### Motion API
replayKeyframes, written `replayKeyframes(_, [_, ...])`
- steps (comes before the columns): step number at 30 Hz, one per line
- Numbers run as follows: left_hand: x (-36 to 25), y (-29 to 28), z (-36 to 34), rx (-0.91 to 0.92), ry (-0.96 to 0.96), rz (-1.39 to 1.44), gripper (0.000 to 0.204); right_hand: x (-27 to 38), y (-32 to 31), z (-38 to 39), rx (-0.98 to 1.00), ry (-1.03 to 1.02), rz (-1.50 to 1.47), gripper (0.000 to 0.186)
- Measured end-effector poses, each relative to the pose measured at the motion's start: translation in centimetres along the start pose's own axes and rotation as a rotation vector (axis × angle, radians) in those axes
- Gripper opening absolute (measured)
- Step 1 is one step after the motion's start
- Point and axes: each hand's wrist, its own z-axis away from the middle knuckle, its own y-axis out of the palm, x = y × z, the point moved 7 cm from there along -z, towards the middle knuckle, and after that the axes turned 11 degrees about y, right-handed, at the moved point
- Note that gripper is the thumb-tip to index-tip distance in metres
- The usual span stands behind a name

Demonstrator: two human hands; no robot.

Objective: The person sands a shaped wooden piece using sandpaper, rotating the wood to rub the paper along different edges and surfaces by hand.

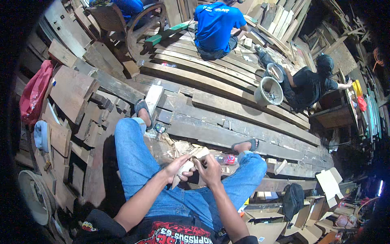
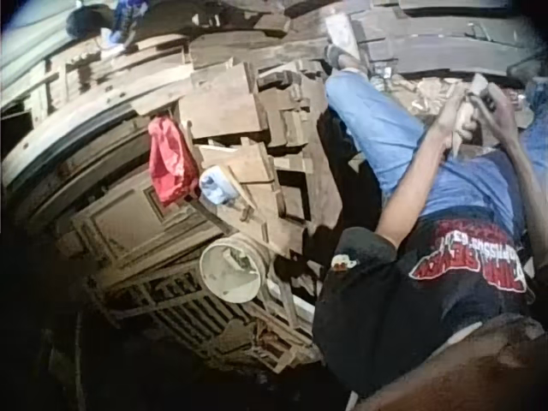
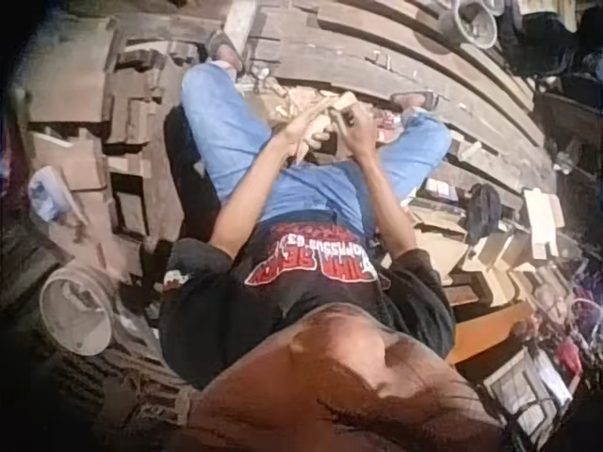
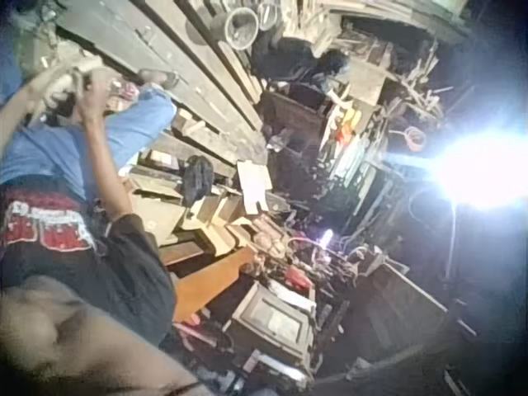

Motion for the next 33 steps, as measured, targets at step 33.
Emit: replayKeyframes(33, [-0.2,1.2,1.2,-0.165,0.023,-0.208,0.047,-0.8,0.7,-1.6,-0.102,0.127,-0.078,0.030])
